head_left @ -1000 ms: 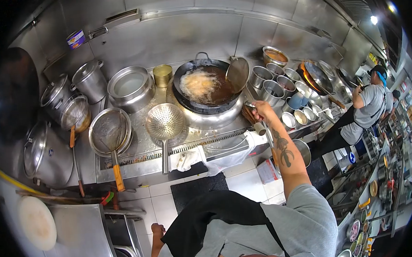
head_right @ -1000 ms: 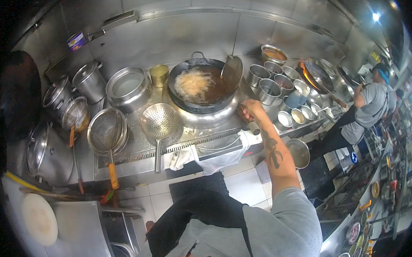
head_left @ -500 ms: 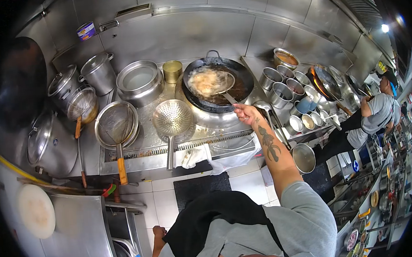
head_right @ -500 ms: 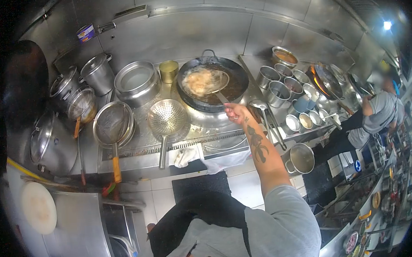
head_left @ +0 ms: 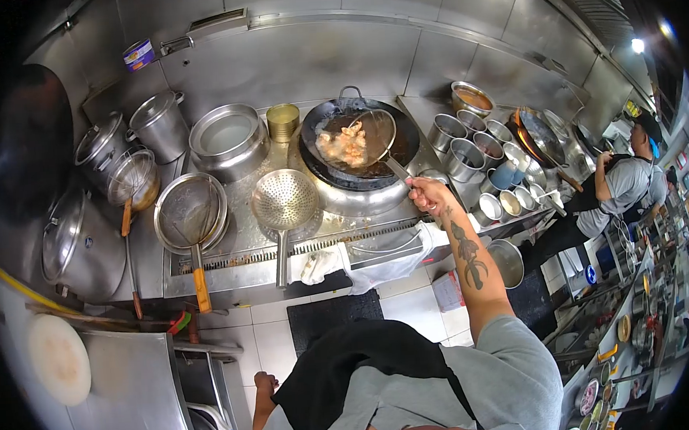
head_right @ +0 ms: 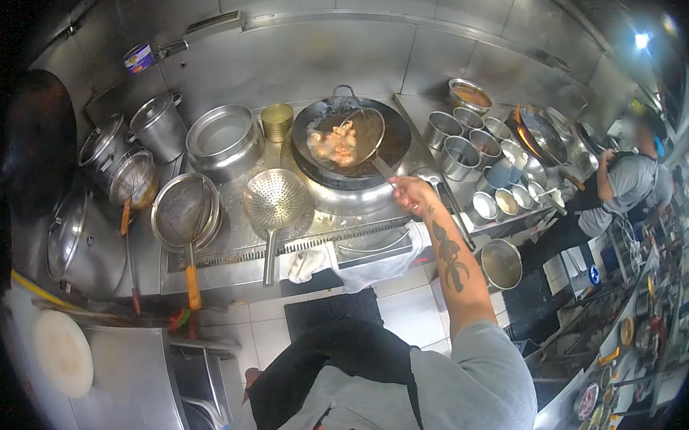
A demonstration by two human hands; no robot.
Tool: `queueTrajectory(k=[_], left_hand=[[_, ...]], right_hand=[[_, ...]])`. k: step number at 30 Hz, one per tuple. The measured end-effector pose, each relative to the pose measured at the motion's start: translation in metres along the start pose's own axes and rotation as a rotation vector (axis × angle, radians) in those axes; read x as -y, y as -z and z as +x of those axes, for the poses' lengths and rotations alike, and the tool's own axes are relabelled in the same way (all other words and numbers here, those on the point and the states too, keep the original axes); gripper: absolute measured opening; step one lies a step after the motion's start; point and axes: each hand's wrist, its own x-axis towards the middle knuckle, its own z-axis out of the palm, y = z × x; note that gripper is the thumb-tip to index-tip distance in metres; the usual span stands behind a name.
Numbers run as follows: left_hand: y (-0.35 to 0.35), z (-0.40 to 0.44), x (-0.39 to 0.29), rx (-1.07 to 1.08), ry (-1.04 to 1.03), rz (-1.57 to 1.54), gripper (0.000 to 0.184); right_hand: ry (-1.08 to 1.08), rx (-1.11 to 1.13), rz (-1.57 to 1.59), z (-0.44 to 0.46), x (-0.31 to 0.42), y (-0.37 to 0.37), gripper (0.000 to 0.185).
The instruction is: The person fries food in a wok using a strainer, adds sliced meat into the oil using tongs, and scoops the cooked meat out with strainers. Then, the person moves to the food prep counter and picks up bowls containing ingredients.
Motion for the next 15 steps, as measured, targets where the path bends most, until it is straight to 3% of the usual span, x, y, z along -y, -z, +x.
queueTrajectory(k=[7,15], left_hand=[[-0.008,0.003,0.006,0.027,0.043,-0.065,0.006],[-0.018,-0.001,0.008,0.039,0.064,-0.100,0.007]], right_hand=[[0.132,-0.234,-0.453,0.017,-0.004,-0.030,0.029],[0.181,-0.270,-0.500,0.023,0.006,-0.054,0.028]])
